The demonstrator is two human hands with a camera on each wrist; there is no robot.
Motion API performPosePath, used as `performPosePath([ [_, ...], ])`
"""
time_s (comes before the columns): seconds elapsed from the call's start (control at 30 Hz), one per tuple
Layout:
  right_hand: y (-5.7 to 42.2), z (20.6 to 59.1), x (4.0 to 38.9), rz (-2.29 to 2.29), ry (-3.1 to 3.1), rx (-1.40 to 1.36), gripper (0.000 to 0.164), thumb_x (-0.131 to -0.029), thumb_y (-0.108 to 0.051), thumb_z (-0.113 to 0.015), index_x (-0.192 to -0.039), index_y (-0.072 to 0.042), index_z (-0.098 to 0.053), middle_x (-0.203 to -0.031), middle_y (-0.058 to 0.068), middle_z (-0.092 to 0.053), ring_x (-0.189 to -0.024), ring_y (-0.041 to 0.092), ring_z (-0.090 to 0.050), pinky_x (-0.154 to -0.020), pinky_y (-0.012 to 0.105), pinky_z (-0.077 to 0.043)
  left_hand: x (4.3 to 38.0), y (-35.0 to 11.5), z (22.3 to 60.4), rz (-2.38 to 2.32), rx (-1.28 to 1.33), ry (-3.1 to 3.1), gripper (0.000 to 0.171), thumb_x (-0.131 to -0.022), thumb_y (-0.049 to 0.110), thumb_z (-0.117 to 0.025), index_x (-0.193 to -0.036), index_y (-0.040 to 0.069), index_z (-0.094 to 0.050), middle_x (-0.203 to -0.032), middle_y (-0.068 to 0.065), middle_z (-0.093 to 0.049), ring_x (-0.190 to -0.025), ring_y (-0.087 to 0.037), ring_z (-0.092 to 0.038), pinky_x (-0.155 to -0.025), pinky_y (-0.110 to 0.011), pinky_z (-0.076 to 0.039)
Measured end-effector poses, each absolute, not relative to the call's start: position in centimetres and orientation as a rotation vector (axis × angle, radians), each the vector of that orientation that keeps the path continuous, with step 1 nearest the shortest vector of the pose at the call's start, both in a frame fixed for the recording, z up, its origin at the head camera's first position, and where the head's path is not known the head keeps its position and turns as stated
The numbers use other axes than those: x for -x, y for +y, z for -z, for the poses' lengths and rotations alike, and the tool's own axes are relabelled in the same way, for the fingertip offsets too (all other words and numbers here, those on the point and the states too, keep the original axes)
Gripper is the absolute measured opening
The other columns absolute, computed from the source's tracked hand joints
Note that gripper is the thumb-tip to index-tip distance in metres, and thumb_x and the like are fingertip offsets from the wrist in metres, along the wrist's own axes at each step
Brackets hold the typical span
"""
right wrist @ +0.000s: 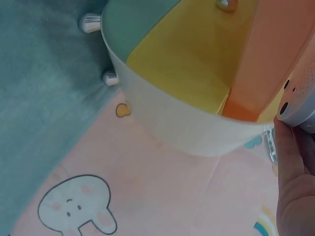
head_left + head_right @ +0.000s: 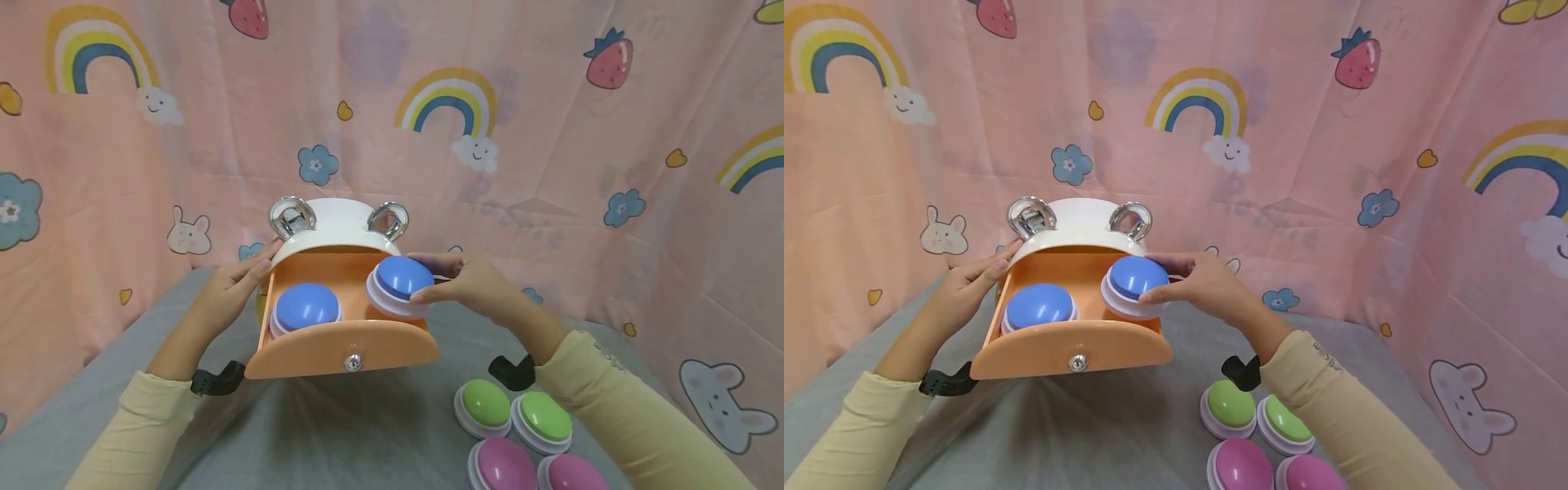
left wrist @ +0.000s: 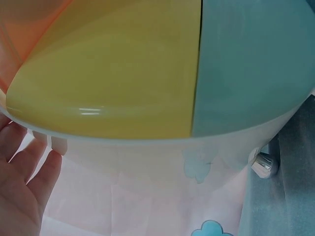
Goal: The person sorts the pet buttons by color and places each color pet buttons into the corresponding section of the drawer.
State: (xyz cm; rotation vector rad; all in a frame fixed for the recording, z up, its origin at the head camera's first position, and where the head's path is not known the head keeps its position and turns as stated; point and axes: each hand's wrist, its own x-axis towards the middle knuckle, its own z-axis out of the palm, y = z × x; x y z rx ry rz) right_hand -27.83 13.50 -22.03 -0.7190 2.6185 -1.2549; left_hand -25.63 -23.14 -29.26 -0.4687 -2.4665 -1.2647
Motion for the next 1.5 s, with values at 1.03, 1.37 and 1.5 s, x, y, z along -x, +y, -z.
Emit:
performPosePath([
  [1.03, 10.3, 22.2, 27.5, 1.169, 2.634, 0.717, 0.071, -0.078, -0.036, -0.084, -0.142, -0.018, -0.058, -0.138, 0.010, -0.063, -0.125, 0.031, -0.062, -0.095, 0.044, -0.058, 25.7, -23.2, 29.3, 1.278, 0.463, -2.459, 0.048, -0.107, 0.038, -0.041, -0.153, 0.024, -0.040, -0.160, 0.000, -0.036, -0.151, -0.031, -0.030, -0.118, -0.061, -0.030],
  [1.37, 10.0, 22.4, 27.4, 1.115, 2.659, 0.707, 0.072, -0.077, -0.035, -0.086, -0.141, -0.017, -0.058, -0.139, 0.011, -0.061, -0.122, 0.032, -0.064, -0.093, 0.044, -0.059, 25.8, -23.2, 29.3, 1.284, 0.458, -2.471, 0.048, -0.107, 0.040, -0.041, -0.153, 0.027, -0.040, -0.160, 0.002, -0.035, -0.152, -0.030, -0.028, -0.119, -0.061, -0.029],
  [1.5, 9.8, 22.5, 27.4, 1.078, 2.684, 0.713, 0.073, -0.076, -0.034, -0.086, -0.141, -0.017, -0.058, -0.137, 0.010, -0.063, -0.117, 0.030, -0.066, -0.092, 0.043, -0.059, 25.9, -23.2, 29.3, 1.287, 0.459, -2.466, 0.048, -0.107, 0.040, -0.042, -0.153, 0.026, -0.041, -0.160, 0.001, -0.036, -0.152, -0.030, -0.028, -0.119, -0.061, -0.029],
])
